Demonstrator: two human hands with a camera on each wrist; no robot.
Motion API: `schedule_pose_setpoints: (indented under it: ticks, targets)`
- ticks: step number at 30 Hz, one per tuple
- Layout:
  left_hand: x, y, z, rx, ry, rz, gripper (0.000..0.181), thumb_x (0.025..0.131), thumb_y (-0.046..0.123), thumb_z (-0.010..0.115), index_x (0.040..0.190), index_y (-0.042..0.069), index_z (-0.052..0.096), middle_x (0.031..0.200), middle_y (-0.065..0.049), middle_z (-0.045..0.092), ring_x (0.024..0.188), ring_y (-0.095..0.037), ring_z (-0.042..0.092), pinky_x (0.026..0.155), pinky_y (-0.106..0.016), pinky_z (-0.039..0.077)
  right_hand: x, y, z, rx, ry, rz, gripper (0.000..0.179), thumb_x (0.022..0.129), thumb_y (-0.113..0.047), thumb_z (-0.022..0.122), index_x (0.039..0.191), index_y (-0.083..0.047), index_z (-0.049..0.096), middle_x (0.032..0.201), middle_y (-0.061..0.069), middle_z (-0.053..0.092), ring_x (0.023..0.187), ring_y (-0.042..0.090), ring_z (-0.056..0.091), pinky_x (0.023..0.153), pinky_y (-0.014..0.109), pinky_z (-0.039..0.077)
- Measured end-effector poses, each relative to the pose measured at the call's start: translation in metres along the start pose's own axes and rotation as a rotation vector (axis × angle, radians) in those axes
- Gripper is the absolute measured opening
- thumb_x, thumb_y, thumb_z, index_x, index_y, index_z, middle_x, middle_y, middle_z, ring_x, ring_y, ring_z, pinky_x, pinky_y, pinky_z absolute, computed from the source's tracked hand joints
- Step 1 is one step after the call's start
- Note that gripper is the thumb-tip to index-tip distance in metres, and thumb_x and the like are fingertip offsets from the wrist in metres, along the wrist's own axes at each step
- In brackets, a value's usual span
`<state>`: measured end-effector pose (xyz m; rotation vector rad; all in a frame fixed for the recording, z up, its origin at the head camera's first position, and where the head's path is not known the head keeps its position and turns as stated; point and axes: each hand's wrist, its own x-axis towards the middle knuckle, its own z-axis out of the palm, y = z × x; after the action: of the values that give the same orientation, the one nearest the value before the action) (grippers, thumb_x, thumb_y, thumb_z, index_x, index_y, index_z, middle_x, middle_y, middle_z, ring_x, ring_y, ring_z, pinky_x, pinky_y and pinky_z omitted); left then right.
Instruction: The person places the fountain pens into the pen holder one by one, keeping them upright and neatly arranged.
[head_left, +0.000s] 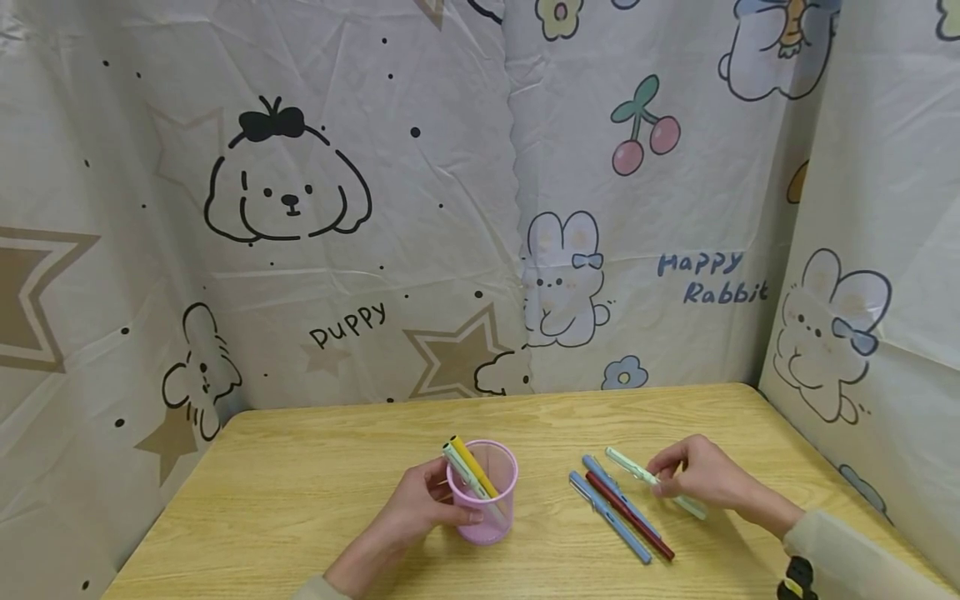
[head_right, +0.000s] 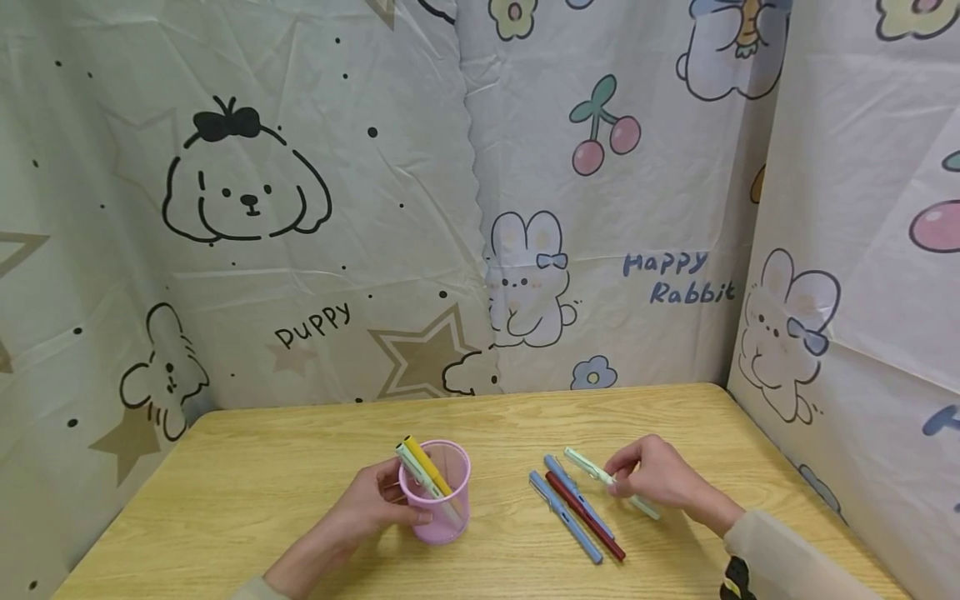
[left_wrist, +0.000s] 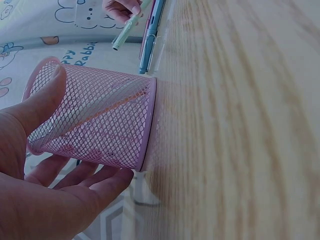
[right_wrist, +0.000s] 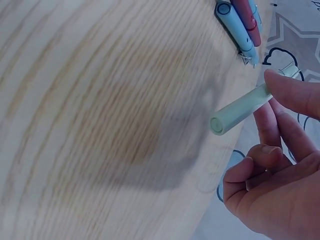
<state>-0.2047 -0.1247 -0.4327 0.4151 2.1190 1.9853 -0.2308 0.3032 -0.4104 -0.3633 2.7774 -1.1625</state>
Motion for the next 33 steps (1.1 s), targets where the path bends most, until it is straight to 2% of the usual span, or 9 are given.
schedule_pose_setpoints:
  ticks: [6, 16, 24, 33]
  targets:
    - [0.0, 0.0, 0.0, 0.005, 0.0, -0.006, 0.072, 0.076, -0.005, 0.091, 0.141, -0.005, 0.059, 0.13, -0.013, 0.068, 0.123, -0.032, 0.063, 0.104, -0.039, 0.054, 0.0, -0.003, 0.001, 0.007, 0.006, -0.015, 0.022, 0.079, -0.004, 0.087, 0.099, 0.0, 0.079, 0.081, 0.001, 0.067, 0.073, 0.018, 0.055, 0.06, 0.026, 0.044]
    - [-0.001, 0.001, 0.0, 0.01, 0.002, -0.02, 0.075, 0.076, -0.005, 0.09, 0.143, -0.005, 0.057, 0.131, -0.013, 0.067, 0.124, -0.032, 0.063, 0.104, -0.04, 0.054, -0.001, -0.01, 0.003, 0.017, 0.018, 0.013, 0.022, 0.079, -0.006, 0.087, 0.1, -0.002, 0.08, 0.081, 0.001, 0.068, 0.071, 0.018, 0.052, 0.059, 0.026, 0.042]
    - [0.0, 0.001, 0.001, 0.008, 0.002, -0.018, 0.077, 0.076, -0.005, 0.09, 0.145, -0.004, 0.057, 0.131, -0.013, 0.067, 0.124, -0.032, 0.063, 0.106, -0.041, 0.053, -0.002, -0.017, 0.006, 0.023, 0.018, 0.005, 0.022, 0.081, -0.008, 0.088, 0.1, -0.003, 0.08, 0.081, 0.001, 0.069, 0.068, 0.016, 0.049, 0.059, 0.026, 0.04]
    - [-0.001, 0.001, 0.001, 0.002, 0.004, -0.011, 0.076, 0.075, -0.006, 0.09, 0.144, -0.005, 0.057, 0.131, -0.014, 0.067, 0.124, -0.033, 0.063, 0.107, -0.041, 0.053, -0.005, -0.026, 0.006, 0.07, 0.007, -0.015, 0.024, 0.081, -0.009, 0.088, 0.103, -0.002, 0.079, 0.082, 0.003, 0.068, 0.067, 0.016, 0.048, 0.058, 0.027, 0.039]
